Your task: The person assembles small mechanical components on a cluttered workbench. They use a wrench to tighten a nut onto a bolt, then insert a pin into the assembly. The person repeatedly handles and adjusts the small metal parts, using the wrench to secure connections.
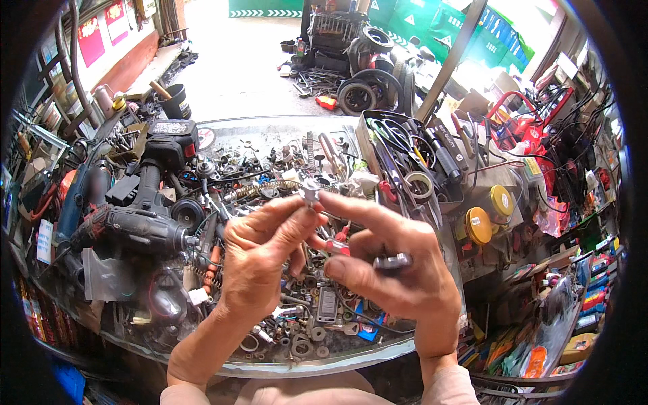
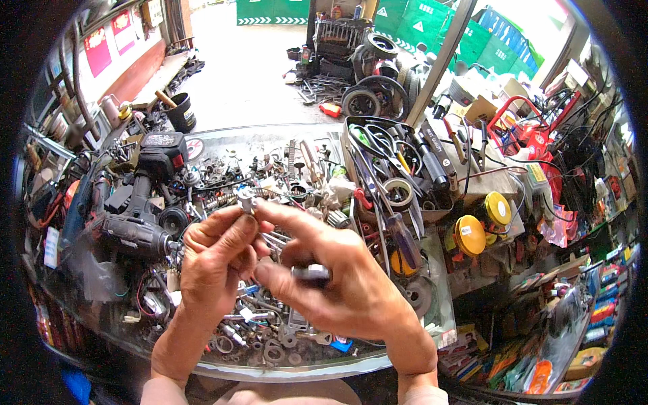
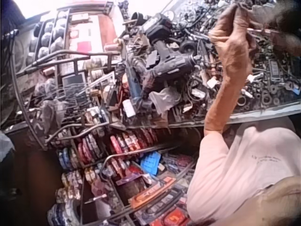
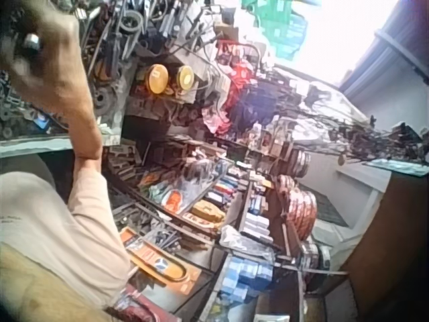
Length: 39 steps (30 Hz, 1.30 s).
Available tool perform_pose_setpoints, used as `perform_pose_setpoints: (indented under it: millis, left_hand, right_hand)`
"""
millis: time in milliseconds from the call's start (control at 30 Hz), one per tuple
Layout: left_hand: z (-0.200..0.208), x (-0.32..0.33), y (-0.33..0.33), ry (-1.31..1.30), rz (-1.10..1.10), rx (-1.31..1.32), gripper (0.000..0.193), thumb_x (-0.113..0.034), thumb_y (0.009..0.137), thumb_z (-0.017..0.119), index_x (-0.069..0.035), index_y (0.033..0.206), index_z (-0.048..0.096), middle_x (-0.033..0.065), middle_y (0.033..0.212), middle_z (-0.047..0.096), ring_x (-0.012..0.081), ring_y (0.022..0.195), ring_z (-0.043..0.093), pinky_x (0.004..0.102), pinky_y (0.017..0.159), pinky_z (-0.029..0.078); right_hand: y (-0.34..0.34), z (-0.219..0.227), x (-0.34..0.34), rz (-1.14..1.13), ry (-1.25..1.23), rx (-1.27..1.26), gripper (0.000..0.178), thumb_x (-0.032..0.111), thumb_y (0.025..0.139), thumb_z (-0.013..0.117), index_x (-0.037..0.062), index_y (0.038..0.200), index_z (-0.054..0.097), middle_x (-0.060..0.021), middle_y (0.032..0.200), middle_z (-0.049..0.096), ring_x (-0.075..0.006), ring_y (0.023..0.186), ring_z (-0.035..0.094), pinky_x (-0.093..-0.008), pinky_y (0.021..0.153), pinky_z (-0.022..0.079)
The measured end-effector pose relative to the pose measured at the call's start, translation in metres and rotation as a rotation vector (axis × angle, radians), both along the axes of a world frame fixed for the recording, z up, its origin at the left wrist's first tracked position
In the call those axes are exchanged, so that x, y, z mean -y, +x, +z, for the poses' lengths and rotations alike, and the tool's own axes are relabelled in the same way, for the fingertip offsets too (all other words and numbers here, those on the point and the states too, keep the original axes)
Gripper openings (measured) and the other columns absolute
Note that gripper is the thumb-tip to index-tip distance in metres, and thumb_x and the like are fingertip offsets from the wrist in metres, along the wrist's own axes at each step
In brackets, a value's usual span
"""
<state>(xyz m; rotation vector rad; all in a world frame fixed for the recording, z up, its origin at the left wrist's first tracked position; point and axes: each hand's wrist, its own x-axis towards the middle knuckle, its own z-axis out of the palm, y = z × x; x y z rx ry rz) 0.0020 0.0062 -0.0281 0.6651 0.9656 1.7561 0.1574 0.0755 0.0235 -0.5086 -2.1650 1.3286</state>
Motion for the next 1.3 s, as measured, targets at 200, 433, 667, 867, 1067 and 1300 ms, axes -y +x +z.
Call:
perform_pose_setpoints:
  millis: [200, 433, 667, 867, 1067, 1300]
  left_hand:
    - [-0.003, -0.003, -0.009, -0.033, 0.064, 0.038, 0.019, -0.013, 0.085, 0.067, 0.000, 0.099, 0.066, 0.0094, 0.084, 0.068, 0.0100, 0.065, 0.063, 0.0175, 0.043, 0.039]
    - [0.001, 0.000, 0.001, -0.070, 0.032, -0.096, 0.020, -0.011, 0.085, 0.067, 0.001, 0.101, 0.066, 0.0092, 0.083, 0.069, 0.0092, 0.063, 0.063, 0.0174, 0.043, 0.037]
    - [0.002, -0.003, -0.015, -0.049, 0.127, -0.010, 0.017, -0.012, 0.085, 0.067, -0.001, 0.099, 0.067, 0.0085, 0.080, 0.068, 0.0093, 0.059, 0.061, 0.0173, 0.042, 0.037]
    - [-0.001, 0.000, 0.000, -0.071, 0.073, -0.154, 0.019, -0.011, 0.086, 0.067, -0.001, 0.102, 0.067, 0.0080, 0.079, 0.069, 0.0086, 0.061, 0.063, 0.0170, 0.044, 0.039]
    - [0.003, -0.003, -0.012, -0.067, 0.193, -0.089, 0.016, -0.013, 0.085, 0.067, 0.000, 0.096, 0.067, 0.0085, 0.077, 0.068, 0.0094, 0.058, 0.063, 0.0178, 0.040, 0.035]
    - [0.002, -0.004, -0.006, -0.099, 0.127, -0.005, 0.018, -0.014, 0.084, 0.068, 0.000, 0.095, 0.065, 0.0090, 0.077, 0.067, 0.0098, 0.058, 0.062, 0.0165, 0.041, 0.039]
  right_hand:
    - [0.003, 0.003, 0.004, -0.055, -0.102, -0.093, 0.017, 0.010, 0.086, 0.063, -0.0030, 0.096, 0.065, -0.0062, 0.078, 0.065, -0.0097, 0.072, 0.059, -0.0244, 0.065, 0.047]
    - [-0.008, -0.013, -0.020, -0.047, -0.419, -0.059, 0.045, 0.014, 0.086, 0.064, 0.0001, 0.127, 0.052, 0.0058, 0.067, 0.054, 0.0025, 0.055, 0.040, -0.0148, 0.046, 0.027]
    - [0.003, 0.014, 0.011, 0.063, -0.332, -0.004, 0.033, 0.008, 0.074, 0.062, -0.0034, 0.105, 0.066, -0.0010, 0.060, 0.057, -0.0032, 0.051, 0.045, -0.0200, 0.047, 0.027]
    - [-0.006, -0.009, -0.012, -0.054, -0.230, 0.021, 0.050, 0.011, 0.086, 0.062, -0.0015, 0.131, 0.045, 0.0002, 0.072, 0.059, -0.0014, 0.063, 0.047, -0.0169, 0.054, 0.035]
    - [0.008, 0.005, 0.001, 0.190, -0.178, -0.051, 0.016, 0.005, 0.085, 0.060, -0.0014, 0.099, 0.065, -0.0051, 0.078, 0.064, -0.0079, 0.066, 0.054, -0.0242, 0.062, 0.045]
    - [-0.006, -0.037, -0.060, -0.219, -1.175, -0.484, 0.027, -0.001, 0.082, 0.045, -0.0065, 0.107, 0.052, -0.0059, 0.078, 0.055, -0.0139, 0.061, 0.054, -0.0251, 0.053, 0.047]
